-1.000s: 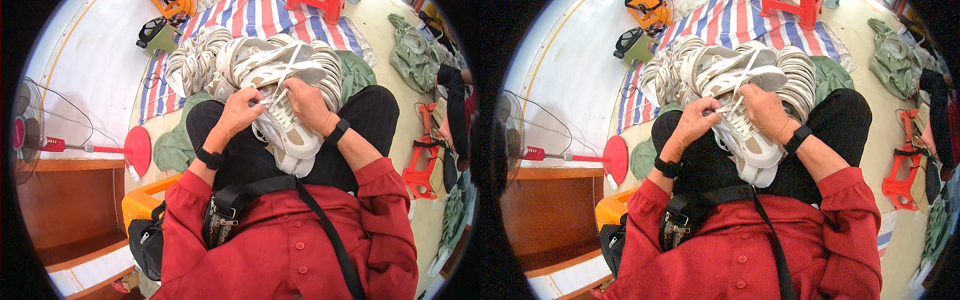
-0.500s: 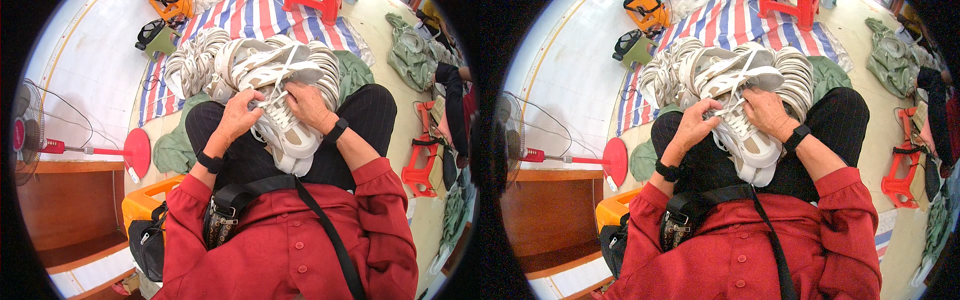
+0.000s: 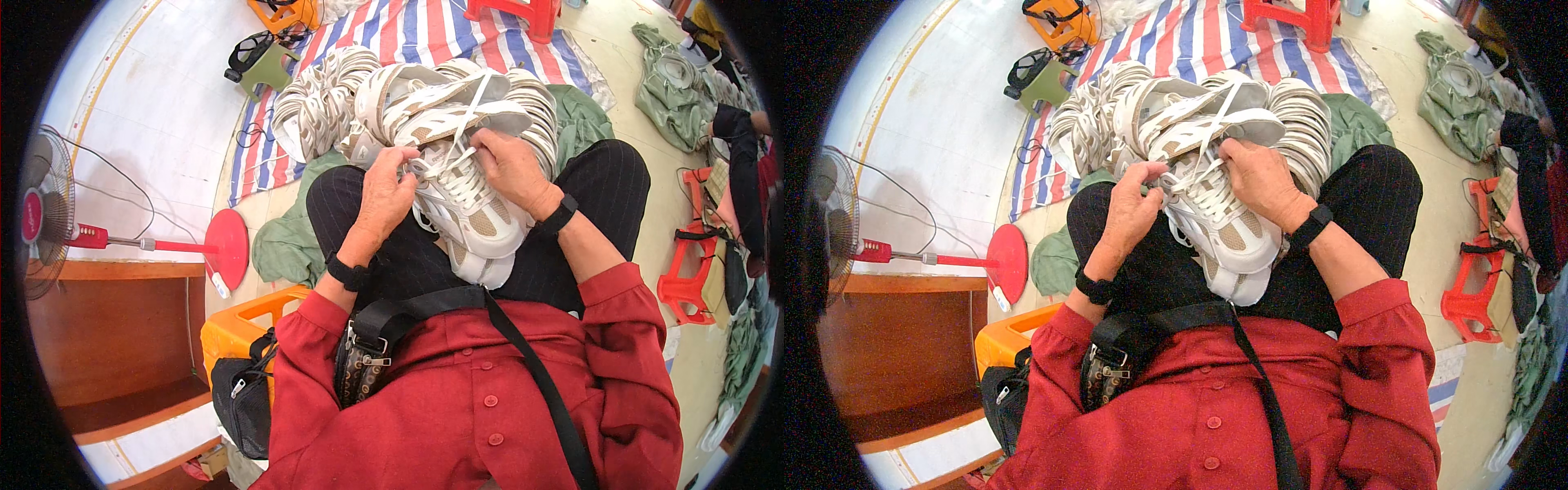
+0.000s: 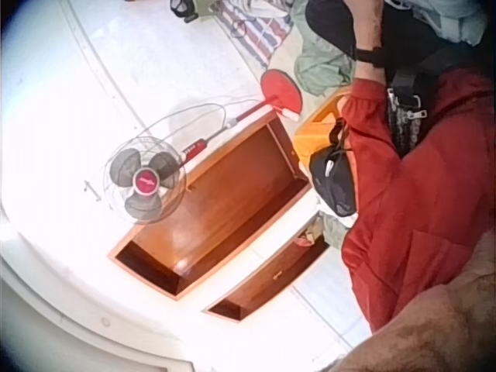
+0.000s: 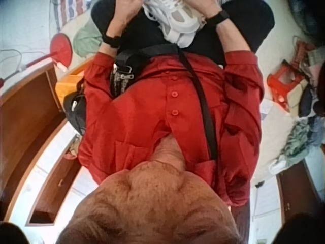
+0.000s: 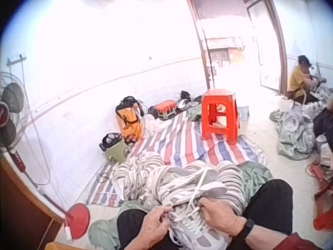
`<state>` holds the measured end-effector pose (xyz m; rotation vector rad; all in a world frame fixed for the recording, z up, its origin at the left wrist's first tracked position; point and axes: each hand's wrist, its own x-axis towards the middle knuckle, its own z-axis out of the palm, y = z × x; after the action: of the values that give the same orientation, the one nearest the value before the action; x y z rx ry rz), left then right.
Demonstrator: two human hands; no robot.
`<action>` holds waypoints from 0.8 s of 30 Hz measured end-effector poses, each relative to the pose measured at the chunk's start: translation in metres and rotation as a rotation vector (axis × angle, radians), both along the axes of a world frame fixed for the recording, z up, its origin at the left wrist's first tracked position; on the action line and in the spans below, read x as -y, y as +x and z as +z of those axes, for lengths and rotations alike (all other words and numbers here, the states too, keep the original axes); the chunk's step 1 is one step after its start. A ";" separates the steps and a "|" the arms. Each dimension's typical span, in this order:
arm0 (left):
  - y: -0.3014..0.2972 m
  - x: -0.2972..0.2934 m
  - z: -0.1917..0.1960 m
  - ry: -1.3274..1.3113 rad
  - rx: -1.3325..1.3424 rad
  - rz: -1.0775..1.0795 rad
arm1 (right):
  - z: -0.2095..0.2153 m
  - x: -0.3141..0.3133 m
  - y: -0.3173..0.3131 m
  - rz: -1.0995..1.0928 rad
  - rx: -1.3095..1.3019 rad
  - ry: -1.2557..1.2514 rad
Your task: Lacing a pair of white sneakers while sitting in a workshop area.
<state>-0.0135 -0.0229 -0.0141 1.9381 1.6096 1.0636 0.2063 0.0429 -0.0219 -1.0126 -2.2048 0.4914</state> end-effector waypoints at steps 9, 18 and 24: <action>0.005 0.001 -0.004 -0.164 -0.154 0.112 | 0.032 0.001 -0.004 0.091 -0.137 0.234; 0.010 -0.014 0.009 0.146 -0.302 0.038 | 0.033 -0.015 -0.009 0.308 0.117 0.326; 0.006 -0.027 0.013 0.122 -0.443 -0.158 | 0.030 -0.023 -0.006 0.263 0.276 0.465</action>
<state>-0.0075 0.0045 -0.0007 2.4691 1.5960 0.7169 0.1999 0.0655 0.0084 -0.5709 -2.5470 -0.0649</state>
